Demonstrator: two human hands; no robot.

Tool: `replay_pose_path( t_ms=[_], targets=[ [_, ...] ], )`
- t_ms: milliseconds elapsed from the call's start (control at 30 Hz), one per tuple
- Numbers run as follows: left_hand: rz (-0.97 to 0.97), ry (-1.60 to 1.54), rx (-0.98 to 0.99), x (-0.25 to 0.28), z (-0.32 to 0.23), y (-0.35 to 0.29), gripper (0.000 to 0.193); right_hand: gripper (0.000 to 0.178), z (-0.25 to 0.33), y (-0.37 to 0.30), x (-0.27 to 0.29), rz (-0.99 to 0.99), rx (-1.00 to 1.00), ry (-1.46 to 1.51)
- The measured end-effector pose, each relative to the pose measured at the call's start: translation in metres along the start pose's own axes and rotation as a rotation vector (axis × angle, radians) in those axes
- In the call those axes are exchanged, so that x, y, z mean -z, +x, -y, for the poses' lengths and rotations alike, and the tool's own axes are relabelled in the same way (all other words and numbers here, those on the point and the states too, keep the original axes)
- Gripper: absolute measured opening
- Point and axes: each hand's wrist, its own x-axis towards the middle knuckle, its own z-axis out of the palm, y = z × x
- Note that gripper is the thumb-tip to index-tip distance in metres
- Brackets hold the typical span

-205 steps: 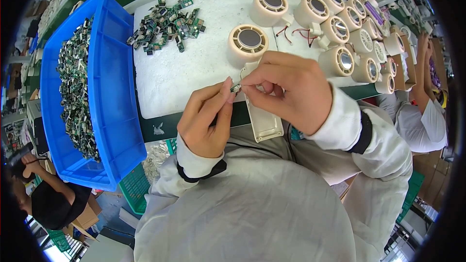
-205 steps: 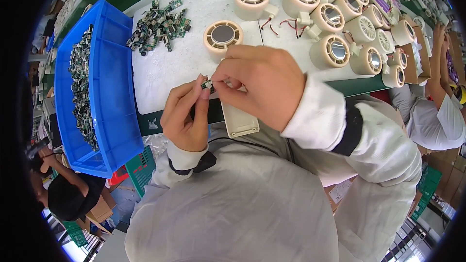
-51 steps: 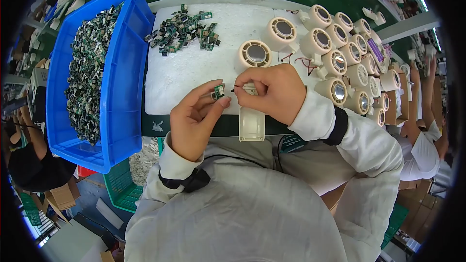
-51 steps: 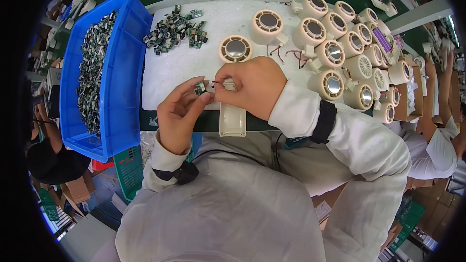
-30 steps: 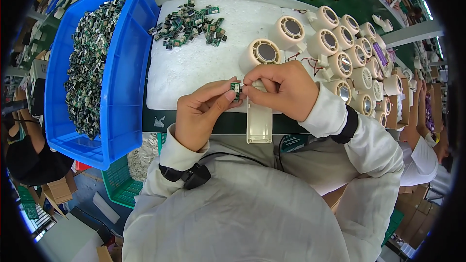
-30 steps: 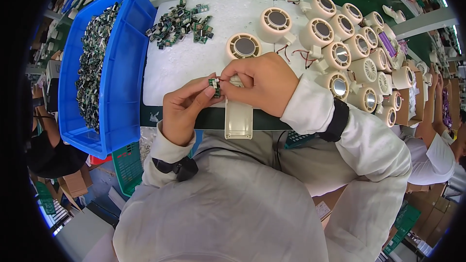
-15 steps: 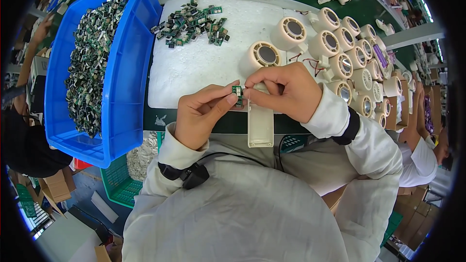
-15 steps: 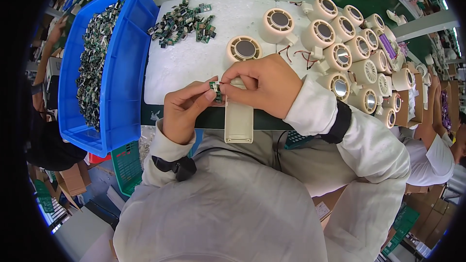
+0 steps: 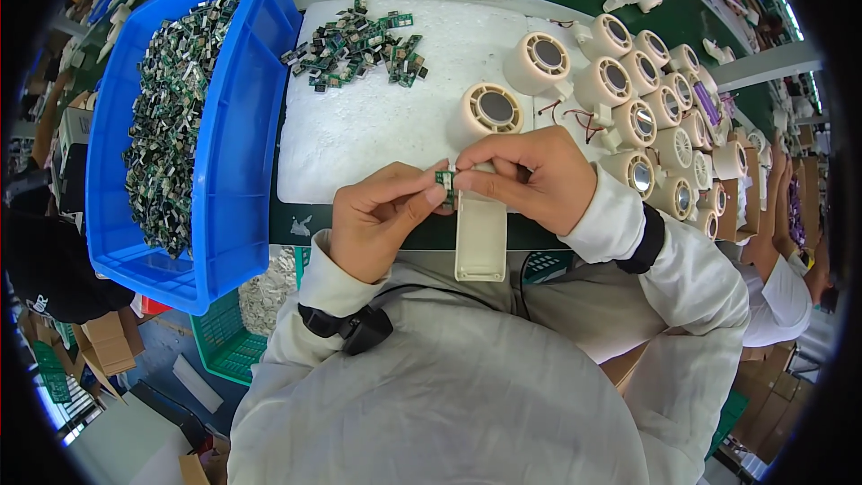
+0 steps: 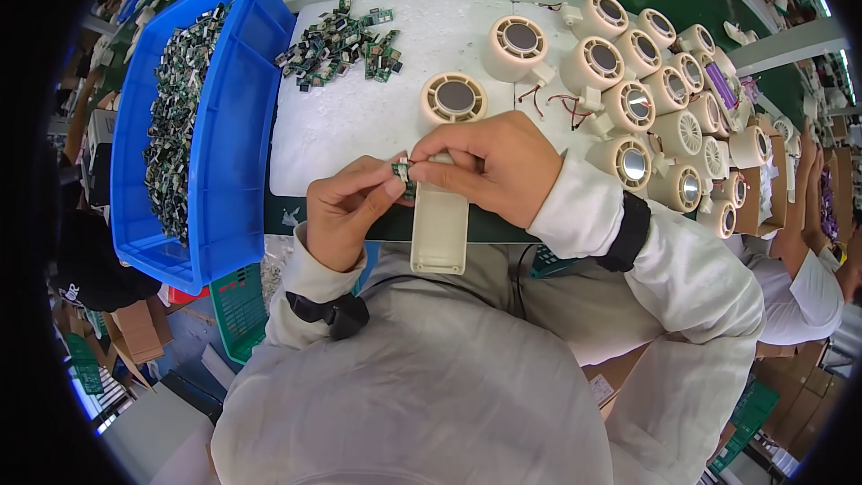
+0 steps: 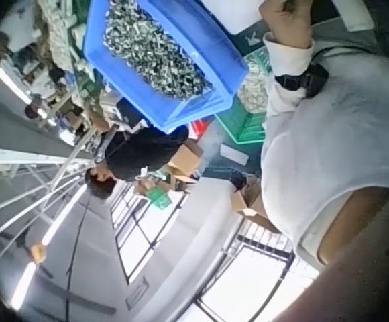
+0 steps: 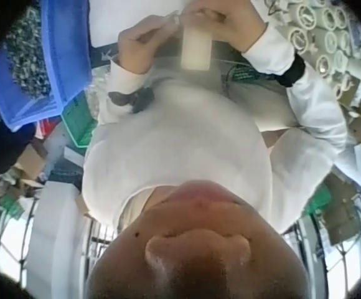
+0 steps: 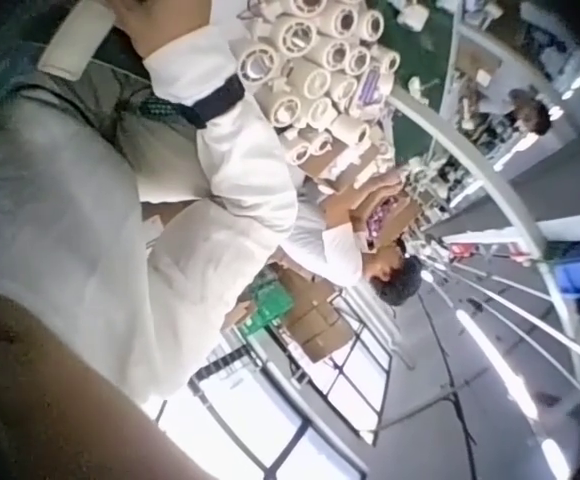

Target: The person picks up a circuit board and a plastic housing, connects a wire to the board, and fits the board into the housing. They then join a fan motor assembly to the housing and place the partially assembled fan onto the table before repeating the process.

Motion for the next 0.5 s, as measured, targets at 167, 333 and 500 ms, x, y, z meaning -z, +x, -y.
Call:
replay_pose_path(
  t_ms=[167, 333, 500],
  targets=[
    [-0.151, 0.066, 0.011, -0.011, 0.002, -0.002, 0.025, 0.014, -0.003, -0.002, -0.015, -0.259, 0.21, -0.13],
    [-0.166, 0.058, 0.018, -0.014, 0.0, 0.001, 0.026, 0.016, -0.012, 0.003, -0.008, -0.297, 0.495, -0.327],
    [-0.293, 0.107, 0.046, -0.02, 0.002, -0.001, 0.026, 0.016, -0.002, 0.002, 0.008, -0.085, 0.316, -0.194]
  ],
)
